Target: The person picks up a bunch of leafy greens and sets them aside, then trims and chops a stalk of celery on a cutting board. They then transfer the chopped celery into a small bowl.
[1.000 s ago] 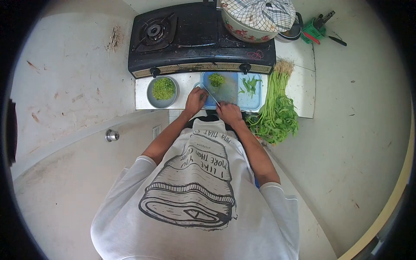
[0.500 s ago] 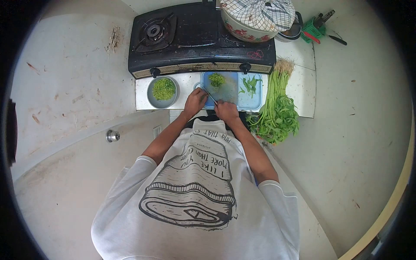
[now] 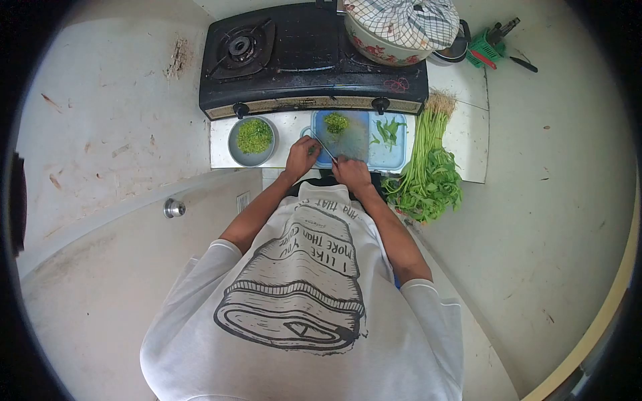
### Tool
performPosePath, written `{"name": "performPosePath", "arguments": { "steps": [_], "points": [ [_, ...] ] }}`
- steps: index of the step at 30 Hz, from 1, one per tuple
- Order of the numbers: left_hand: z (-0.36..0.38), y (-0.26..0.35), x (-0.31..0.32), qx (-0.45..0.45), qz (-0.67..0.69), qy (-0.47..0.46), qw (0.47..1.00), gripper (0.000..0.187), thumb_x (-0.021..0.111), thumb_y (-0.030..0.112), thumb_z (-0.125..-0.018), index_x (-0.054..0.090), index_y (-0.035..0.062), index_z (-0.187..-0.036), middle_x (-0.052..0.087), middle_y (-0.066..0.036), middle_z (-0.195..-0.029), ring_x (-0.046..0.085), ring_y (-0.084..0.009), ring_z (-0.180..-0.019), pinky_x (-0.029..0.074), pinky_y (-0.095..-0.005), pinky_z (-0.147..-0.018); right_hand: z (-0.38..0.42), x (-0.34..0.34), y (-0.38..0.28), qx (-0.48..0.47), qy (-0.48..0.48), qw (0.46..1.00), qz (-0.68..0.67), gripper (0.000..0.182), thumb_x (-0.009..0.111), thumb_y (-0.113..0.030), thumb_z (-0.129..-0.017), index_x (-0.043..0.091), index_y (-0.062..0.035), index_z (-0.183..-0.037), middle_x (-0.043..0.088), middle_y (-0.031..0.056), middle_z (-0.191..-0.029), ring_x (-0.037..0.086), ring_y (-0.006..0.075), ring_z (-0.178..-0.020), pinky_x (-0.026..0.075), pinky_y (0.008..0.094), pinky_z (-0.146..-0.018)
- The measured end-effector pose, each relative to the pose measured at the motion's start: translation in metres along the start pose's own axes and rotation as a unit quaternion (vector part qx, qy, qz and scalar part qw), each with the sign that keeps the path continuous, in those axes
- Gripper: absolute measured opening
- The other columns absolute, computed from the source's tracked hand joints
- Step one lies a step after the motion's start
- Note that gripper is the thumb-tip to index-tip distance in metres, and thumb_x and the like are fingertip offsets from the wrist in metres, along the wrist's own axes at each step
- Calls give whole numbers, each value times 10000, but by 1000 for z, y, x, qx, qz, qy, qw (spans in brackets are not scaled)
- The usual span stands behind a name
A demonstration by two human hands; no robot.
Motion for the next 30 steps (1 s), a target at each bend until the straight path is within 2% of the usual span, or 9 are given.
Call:
{"name": "performPosePath", "arguments": {
  "steps": [6,9,15,19,30],
  "points": [
    [0,-1,1,-2,2,7,1000,107,715,73,-843,737,34,-940,679,-147,-928,671,-363,-907,549,-454,-833,-7,14,3,-26,19,999,21,360,566,-346,-996,671,-11,-918,731,239,-773,745,398,-719,602,511,-697],
    [0,0,1,-6,-7,10,1000,100,717,73,-839,734,35,-930,686,-140,-909,678,-354,-896,550,-449,-828,-12,20,5,-33,26,999,10,381,557,-369,-1007,644,-4,-941,708,250,-730,726,427,-689,593,524,-652],
    [-2,-5,5,-21,15,21,999,71,714,66,-828,731,40,-892,709,-126,-860,694,-329,-866,556,-424,-809,-11,23,10,-25,34,999,11,375,553,-366,-1009,666,-12,-957,709,258,-748,725,436,-705,592,534,-676],
    [-2,-5,5,-32,19,16,999,60,714,75,-826,732,41,-872,712,-124,-864,698,-321,-849,558,-420,-799,-9,15,6,-13,23,999,25,348,581,-341,-982,673,-11,-929,725,236,-752,745,402,-722,601,506,-692],
    [-2,2,2,-39,4,20,999,72,712,95,-828,730,38,-867,692,-128,-860,690,-342,-838,552,-437,-783,-8,12,-2,-16,8,1000,20,363,558,-342,-998,674,-2,-943,725,246,-763,747,396,-726,599,512,-690]
  ]
}}
Point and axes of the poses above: each hand's wrist, its own z-axis away from the middle knuckle, its own x-axis out of the palm, y = z × x, the point moved 1 cm from there along -z, towards the middle knuckle
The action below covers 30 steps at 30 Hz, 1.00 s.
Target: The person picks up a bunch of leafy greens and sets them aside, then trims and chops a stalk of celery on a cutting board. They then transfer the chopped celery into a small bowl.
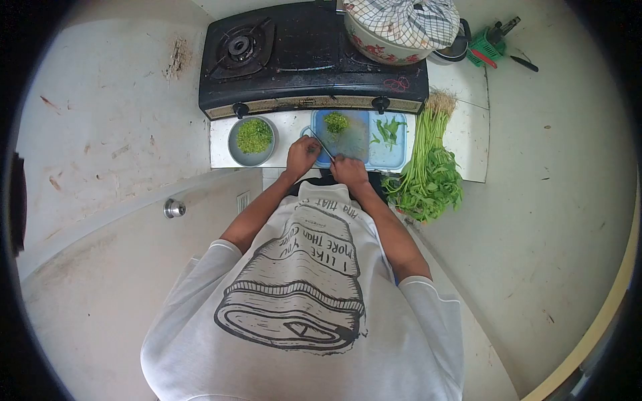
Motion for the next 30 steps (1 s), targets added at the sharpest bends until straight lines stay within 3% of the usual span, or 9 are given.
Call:
{"name": "performPosePath", "arguments": {
  "steps": [3,30],
  "points": [
    [0,1,-1,-4,-7,-6,1000,71,712,100,-834,731,39,-867,689,-122,-870,692,-339,-835,552,-434,-784,-8,8,4,-11,8,1000,-15,404,556,-374,-1010,653,16,-970,714,255,-750,727,447,-721,596,535,-696],
    [1,-3,3,-21,22,2,1000,74,719,90,-857,725,26,-893,685,-132,-875,707,-321,-809,558,-426,-752,-5,10,2,-4,23,1000,-16,399,539,-368,-1021,653,8,-957,714,258,-746,732,443,-710,600,536,-683]
  ]
}}
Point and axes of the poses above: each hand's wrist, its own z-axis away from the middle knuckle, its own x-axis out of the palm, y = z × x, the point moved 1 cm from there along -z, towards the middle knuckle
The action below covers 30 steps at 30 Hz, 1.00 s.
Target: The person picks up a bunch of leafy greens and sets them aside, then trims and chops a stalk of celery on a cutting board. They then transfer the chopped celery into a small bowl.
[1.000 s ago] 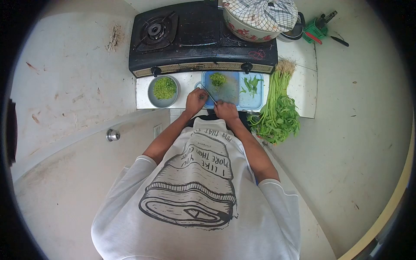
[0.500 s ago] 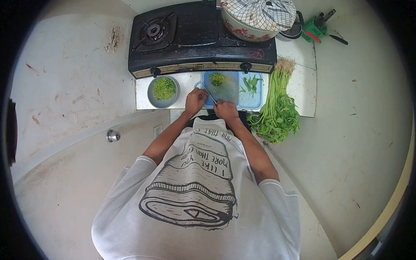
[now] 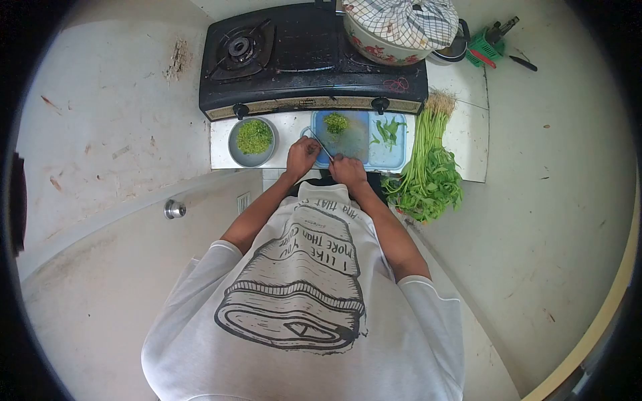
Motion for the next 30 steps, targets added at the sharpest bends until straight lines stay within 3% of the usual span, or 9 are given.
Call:
{"name": "performPosePath", "arguments": {
  "steps": [9,13,22,30],
  "points": [
    [-1,-4,1,-7,6,-8,1000,76,719,85,-855,734,28,-903,700,-128,-883,721,-301,-797,567,-405,-755,4,-7,-1,-8,17,1000,11,360,562,-337,-998,654,0,-912,716,232,-719,740,391,-683,603,501,-659],
    [0,-1,-1,-12,-12,-12,1000,69,719,89,-860,732,34,-898,689,-131,-870,718,-307,-788,568,-411,-760,5,-9,-4,0,-21,1000,-9,397,552,-367,-1018,663,10,-968,707,265,-744,726,455,-732,589,550,-701],
    [7,7,-9,80,-54,-19,995,110,693,77,-886,695,54,-994,649,-135,-945,675,-374,-861,549,-473,-759,0,1,-1,-1,-2,1000,-2,397,555,-373,-1018,664,4,-959,710,259,-744,725,445,-707,593,533,-685],
    [4,3,-5,23,-5,-3,1000,64,693,68,-847,714,51,-905,682,-111,-890,683,-352,-823,550,-445,-741,2,1,3,11,-9,1000,-22,393,548,-370,-1020,663,4,-980,707,271,-756,722,458,-728,589,547,-695]
  ]
}}
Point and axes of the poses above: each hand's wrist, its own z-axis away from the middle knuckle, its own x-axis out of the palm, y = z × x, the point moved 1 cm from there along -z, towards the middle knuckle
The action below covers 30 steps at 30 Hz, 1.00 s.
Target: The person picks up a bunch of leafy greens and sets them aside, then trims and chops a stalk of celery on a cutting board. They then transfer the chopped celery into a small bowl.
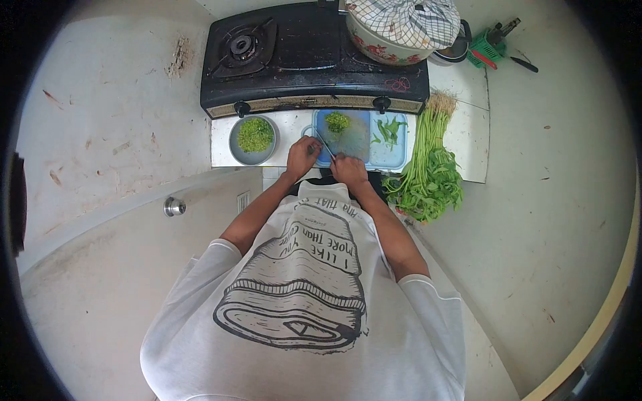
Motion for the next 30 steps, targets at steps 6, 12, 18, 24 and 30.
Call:
{"name": "performPosePath", "arguments": {
  "steps": [6,12,18,24,30],
  "points": [
    [-1,0,1,-33,25,12,999,48,700,72,-825,723,49,-860,694,-111,-872,685,-321,-762,549,-424,-721,2,-4,-4,-6,-2,1000,6,413,542,-381,-1021,659,13,-978,701,278,-738,718,467,-709,587,563,-695],
    [-1,-7,4,-19,-1,11,1000,77,711,71,-817,738,52,-887,688,-127,-862,686,-316,-760,551,-421,-721,0,-3,-5,-23,-7,999,22,423,547,-390,-1013,662,14,-960,707,269,-732,727,454,-700,595,548,-673],
    [-2,-8,5,-32,23,9,999,91,725,76,-825,734,24,-899,695,-152,-860,699,-310,-763,560,-411,-722,-3,-2,-5,-22,-7,999,33,411,550,-379,-1008,663,13,-964,713,265,-736,728,451,-683,601,534,-655],
    [-1,-15,8,-50,63,8,997,98,737,81,-845,733,-1,-898,723,-156,-876,726,-267,-759,575,-376,-714,0,-3,-1,-2,-8,999,40,360,551,-343,-1003,644,2,-954,729,240,-762,744,407,-720,599,510,-693],
    [-1,-10,5,-45,41,10,998,87,731,80,-845,736,0,-881,714,-155,-861,728,-279,-755,575,-384,-714,1,-2,-1,-11,-3,1000,16,393,535,-374,-1023,650,-3,-962,707,270,-743,719,462,-710,584,561,-694]
  ]
}}
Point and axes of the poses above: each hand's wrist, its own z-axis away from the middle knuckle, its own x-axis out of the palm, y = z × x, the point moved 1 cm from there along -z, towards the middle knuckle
